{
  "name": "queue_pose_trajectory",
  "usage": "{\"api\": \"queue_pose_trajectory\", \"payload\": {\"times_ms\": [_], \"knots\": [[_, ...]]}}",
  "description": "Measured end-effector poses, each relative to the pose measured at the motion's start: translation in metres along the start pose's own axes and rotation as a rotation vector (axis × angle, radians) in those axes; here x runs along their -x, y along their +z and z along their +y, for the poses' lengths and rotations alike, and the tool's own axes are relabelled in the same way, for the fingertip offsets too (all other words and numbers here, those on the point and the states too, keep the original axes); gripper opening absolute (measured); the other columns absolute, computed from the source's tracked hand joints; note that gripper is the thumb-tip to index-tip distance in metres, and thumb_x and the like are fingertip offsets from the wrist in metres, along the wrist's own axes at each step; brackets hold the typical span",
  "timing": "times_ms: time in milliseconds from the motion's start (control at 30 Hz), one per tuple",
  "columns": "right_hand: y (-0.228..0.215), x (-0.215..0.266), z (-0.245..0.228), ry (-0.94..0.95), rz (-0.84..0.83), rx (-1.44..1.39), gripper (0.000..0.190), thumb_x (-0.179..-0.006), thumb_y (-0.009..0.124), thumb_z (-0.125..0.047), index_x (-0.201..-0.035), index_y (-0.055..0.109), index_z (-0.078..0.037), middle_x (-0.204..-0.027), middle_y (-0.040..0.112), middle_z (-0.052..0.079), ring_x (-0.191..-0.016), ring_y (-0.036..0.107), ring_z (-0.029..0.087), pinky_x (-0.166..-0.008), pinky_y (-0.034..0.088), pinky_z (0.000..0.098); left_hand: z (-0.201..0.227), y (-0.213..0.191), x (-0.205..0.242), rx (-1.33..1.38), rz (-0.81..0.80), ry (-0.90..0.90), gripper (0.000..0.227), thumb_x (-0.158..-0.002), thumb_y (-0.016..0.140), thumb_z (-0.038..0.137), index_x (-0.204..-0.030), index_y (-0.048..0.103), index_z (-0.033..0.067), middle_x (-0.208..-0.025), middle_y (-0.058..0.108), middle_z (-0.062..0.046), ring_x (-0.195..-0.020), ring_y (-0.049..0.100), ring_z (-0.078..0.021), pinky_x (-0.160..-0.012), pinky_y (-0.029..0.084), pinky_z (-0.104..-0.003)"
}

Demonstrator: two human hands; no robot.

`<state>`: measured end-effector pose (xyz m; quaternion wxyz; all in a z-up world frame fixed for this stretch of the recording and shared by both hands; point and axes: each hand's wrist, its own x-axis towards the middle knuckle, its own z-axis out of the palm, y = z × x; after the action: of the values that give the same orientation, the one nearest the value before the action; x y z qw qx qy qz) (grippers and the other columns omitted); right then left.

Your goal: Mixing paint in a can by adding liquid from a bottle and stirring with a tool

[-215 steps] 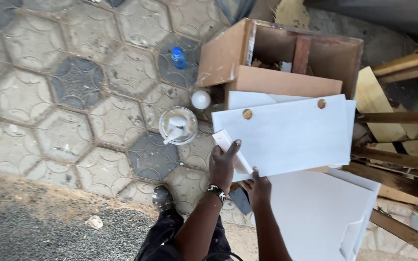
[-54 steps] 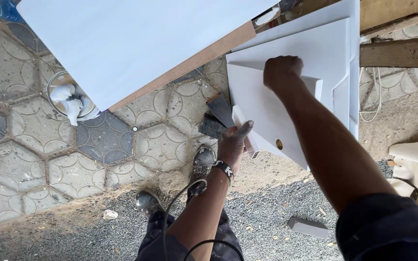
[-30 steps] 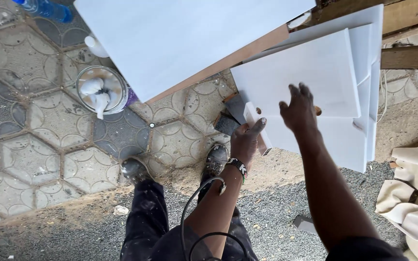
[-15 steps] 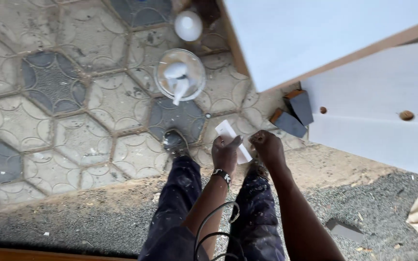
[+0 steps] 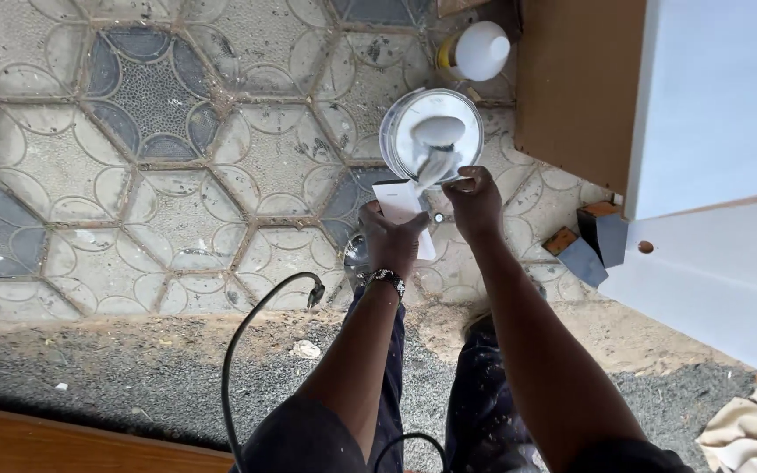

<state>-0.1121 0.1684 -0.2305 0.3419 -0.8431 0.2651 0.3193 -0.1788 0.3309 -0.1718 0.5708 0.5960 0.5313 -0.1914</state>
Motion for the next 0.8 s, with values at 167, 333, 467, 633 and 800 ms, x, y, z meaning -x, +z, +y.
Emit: {"api": "queue_pose_trajectory", "payload": {"times_ms": [167, 333, 467, 633, 800], "knots": [[0.018, -0.026, -0.020, -0.025, 0.075, -0.016, 0.073, -0.099, 0.093, -0.044, -0.158, 0.066, -0.011, -0.138, 0.085, 0.014, -0.140, 0.077, 0.041, -0.120, 0.059, 0.0638, -0.004, 0.010, -0.041, -0.051, -0.004, -0.003, 0.107, -0.076, 0.108, 0.044, -0.158, 0.050, 0.0060, -0.162, 0.053, -0.028, -0.157, 0.058, -0.0530, -0.134, 0.051, -0.065], [0.033, -0.058, -0.015, 0.053, 0.070, 0.064, 0.081, -0.093, 0.096, -0.056, -0.157, 0.065, -0.017, -0.139, 0.082, 0.013, -0.142, 0.075, 0.040, -0.121, 0.058, 0.0616, 0.027, 0.006, -0.051, -0.091, -0.033, -0.019, 0.106, -0.075, 0.103, 0.042, -0.157, 0.051, 0.0006, -0.165, 0.052, -0.034, -0.160, 0.055, -0.0574, -0.136, 0.047, -0.067], [0.041, -0.083, 0.002, 0.056, 0.021, 0.103, 0.064, -0.097, 0.089, -0.044, -0.149, 0.072, -0.011, -0.132, 0.080, 0.017, -0.136, 0.077, 0.044, -0.117, 0.059, 0.0645, 0.026, 0.016, -0.078, -0.085, -0.034, -0.016, 0.104, -0.077, 0.101, 0.037, -0.160, 0.048, 0.0015, -0.170, 0.054, -0.034, -0.164, 0.053, -0.0553, -0.141, 0.043, -0.065], [0.026, -0.080, 0.020, 0.098, 0.036, -0.019, 0.039, -0.106, 0.068, -0.034, -0.140, 0.072, -0.016, -0.129, 0.083, 0.015, -0.136, 0.077, 0.041, -0.115, 0.057, 0.0603, 0.012, 0.037, -0.106, -0.078, -0.079, -0.016, 0.120, -0.076, 0.099, 0.038, -0.175, 0.040, 0.0023, -0.179, 0.053, -0.031, -0.171, 0.049, -0.0480, -0.144, 0.039, -0.062], [0.013, -0.066, 0.030, -0.023, 0.134, -0.346, 0.050, -0.093, 0.076, -0.003, -0.141, 0.059, -0.003, -0.112, 0.073, 0.015, -0.083, 0.080, 0.022, -0.079, 0.069, 0.0351, 0.027, 0.034, -0.102, -0.149, -0.092, 0.017, 0.088, -0.075, 0.095, 0.031, -0.148, 0.053, 0.0036, -0.146, 0.073, -0.026, -0.150, 0.070, -0.0479, -0.125, 0.054, -0.062]]}}
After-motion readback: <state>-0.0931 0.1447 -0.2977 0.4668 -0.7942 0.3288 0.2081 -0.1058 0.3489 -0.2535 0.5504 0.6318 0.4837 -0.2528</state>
